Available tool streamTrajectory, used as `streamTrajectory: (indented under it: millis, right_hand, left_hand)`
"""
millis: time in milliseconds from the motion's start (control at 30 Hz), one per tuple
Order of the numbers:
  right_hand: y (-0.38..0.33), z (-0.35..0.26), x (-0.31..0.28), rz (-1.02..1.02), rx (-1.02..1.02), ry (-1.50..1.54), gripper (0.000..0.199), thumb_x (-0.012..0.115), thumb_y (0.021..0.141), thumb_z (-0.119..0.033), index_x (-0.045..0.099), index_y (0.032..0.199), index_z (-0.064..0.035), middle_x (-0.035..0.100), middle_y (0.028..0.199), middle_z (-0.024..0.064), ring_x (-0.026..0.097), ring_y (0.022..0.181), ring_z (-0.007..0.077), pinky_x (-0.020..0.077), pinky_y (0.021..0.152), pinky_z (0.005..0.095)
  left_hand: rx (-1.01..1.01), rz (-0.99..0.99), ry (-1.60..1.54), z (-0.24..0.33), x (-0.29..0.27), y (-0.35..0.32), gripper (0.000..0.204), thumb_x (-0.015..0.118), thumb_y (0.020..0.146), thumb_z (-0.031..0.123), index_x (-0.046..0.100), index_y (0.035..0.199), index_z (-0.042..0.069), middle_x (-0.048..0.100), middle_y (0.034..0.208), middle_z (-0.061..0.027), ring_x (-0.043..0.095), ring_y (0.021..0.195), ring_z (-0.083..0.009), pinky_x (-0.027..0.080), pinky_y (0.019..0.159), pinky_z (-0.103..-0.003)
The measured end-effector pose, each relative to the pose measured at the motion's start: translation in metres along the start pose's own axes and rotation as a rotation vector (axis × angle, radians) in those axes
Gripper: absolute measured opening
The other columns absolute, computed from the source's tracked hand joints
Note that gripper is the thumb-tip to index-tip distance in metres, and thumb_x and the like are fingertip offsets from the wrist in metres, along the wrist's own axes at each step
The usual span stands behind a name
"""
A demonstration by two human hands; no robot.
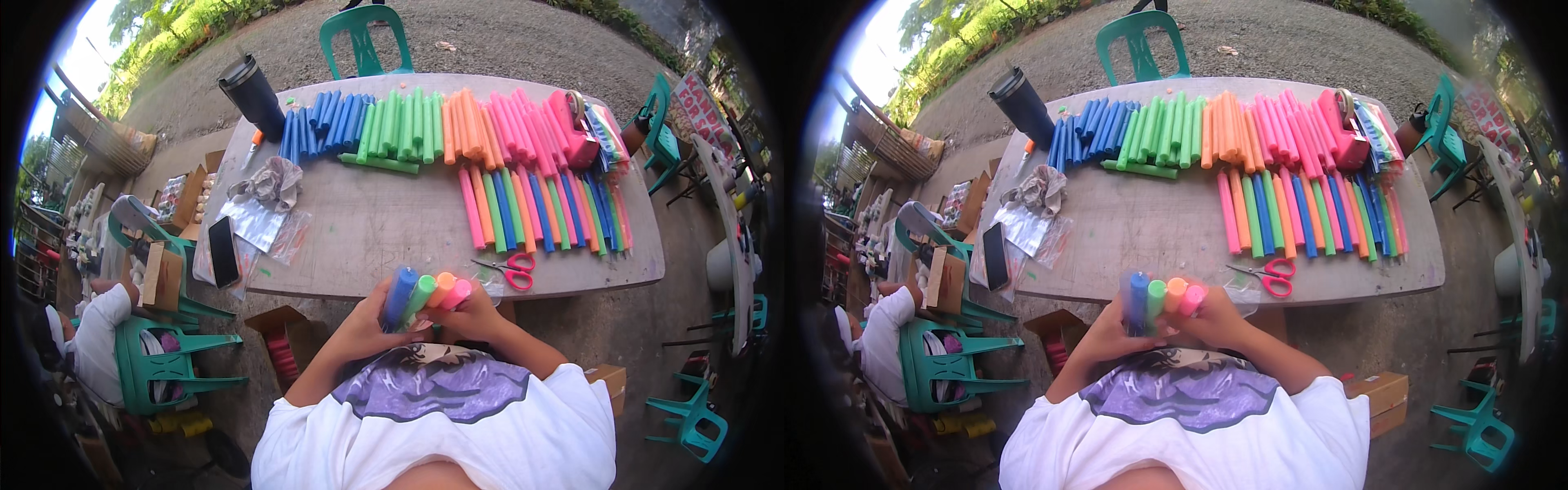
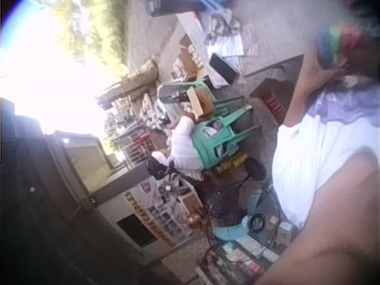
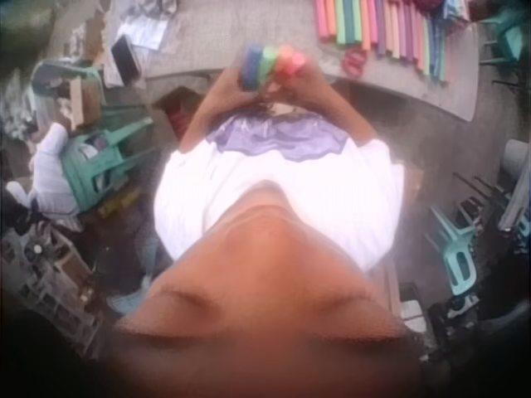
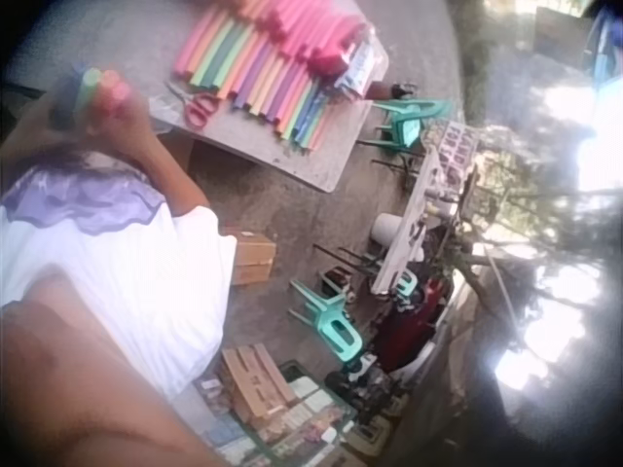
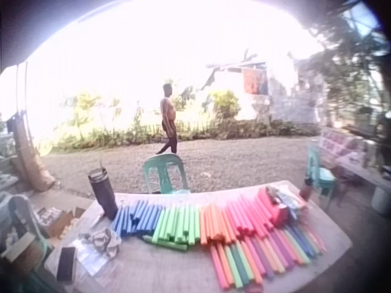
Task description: The person assembles multi-colored candles by inserting colored foam sticks into a plastic sleeve and trimming the ends with scissors. The person repeats this process with different color combinations, placing finished candles on the table.
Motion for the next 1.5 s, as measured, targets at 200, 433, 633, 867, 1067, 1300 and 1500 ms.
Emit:
streamTrajectory:
  millis: [200,433,633,867,1067,1300,1500]
  right_hand:
    - [0.001,-0.007,-0.017,0.043,0.069,0.240,0.048,0.080,0.082,-0.016,0.058,0.122,-0.0033,0.066,0.105,0.0028,0.062,0.099,0.0116,0.0501,0.085,0.0287]
    - [-0.005,0.002,-0.035,0.110,0.172,0.316,0.062,0.080,0.080,-0.010,0.049,0.133,-0.0006,0.063,0.114,0.0060,0.060,0.106,0.0129,0.0507,0.090,0.0298]
    - [-0.011,-0.008,-0.060,-0.118,0.109,0.263,0.077,0.082,0.077,-0.010,0.041,0.142,-0.0035,0.064,0.105,0.0047,0.058,0.102,0.0113,0.0487,0.085,0.0267]
    - [-0.028,0.005,-0.071,-0.154,0.168,-0.202,0.048,0.079,0.081,-0.015,0.060,0.124,-0.0044,0.051,0.078,-0.0050,0.046,0.069,0.0062,0.0386,0.060,0.0234]
    - [-0.056,0.002,-0.108,0.160,0.146,0.155,0.028,0.070,0.088,-0.003,0.064,0.116,-0.0027,0.067,0.092,-0.0011,0.062,0.083,0.0071,0.0518,0.071,0.0221]
    - [-0.141,-0.044,-0.251,1.062,-0.215,-0.625,0.026,0.070,0.090,-0.008,0.063,0.115,-0.0024,0.069,0.102,0.0030,0.063,0.092,0.0070,0.0534,0.079,0.0250]
    - [-0.178,0.003,-0.334,1.136,-0.312,-0.791,0.036,0.056,0.084,0.015,0.064,0.112,-0.0054,0.069,0.117,0.0099,0.060,0.119,0.0210,0.0468,0.099,0.0321]
  left_hand:
    - [-0.190,-0.209,0.180,-0.020,-0.006,-0.005,0.039,0.061,0.097,0.030,0.058,0.124,0.003,0.070,0.097,-0.0118,0.067,0.093,-0.0193,0.050,0.086,-0.034]
    - [-0.131,-0.187,0.262,-0.029,-0.006,-0.001,0.053,0.039,0.103,0.048,0.056,0.130,0.004,0.069,0.091,-0.0165,0.067,0.086,-0.0224,0.050,0.082,-0.033]
    - [-0.143,-0.306,0.280,-0.030,0.000,0.004,0.052,0.039,0.104,0.046,0.053,0.136,0.008,0.070,0.093,-0.0181,0.068,0.082,-0.0252,0.051,0.080,-0.034]
    - [-0.245,-0.552,0.343,-0.032,0.013,0.015,0.048,0.042,0.104,0.042,0.051,0.140,0.011,0.071,0.093,-0.0177,0.070,0.081,-0.0258,0.051,0.083,-0.034]
    - [-0.116,-0.351,0.006,-0.040,0.008,0.017,0.051,0.044,0.104,0.036,0.043,0.145,0.004,0.058,0.134,-0.0162,0.058,0.119,-0.0249,0.042,0.102,-0.034]
    - [-0.161,-0.161,-0.011,-0.029,-0.008,0.021,0.050,0.047,0.104,0.022,0.035,0.148,0.002,0.050,0.142,-0.0177,0.050,0.131,-0.0262,0.037,0.109,-0.038]
    - [-0.143,-0.205,0.119,-0.025,-0.004,0.019,0.049,0.050,0.102,0.017,0.037,0.146,0.000,0.053,0.139,-0.0181,0.051,0.129,-0.0262,0.040,0.107,-0.037]
Point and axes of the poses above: each hand's wrist, its own y-axis towards the middle knuckle, its own x-axis out of the palm, z = x × y, the point moved 4 cm from there along y, towards the middle knuckle
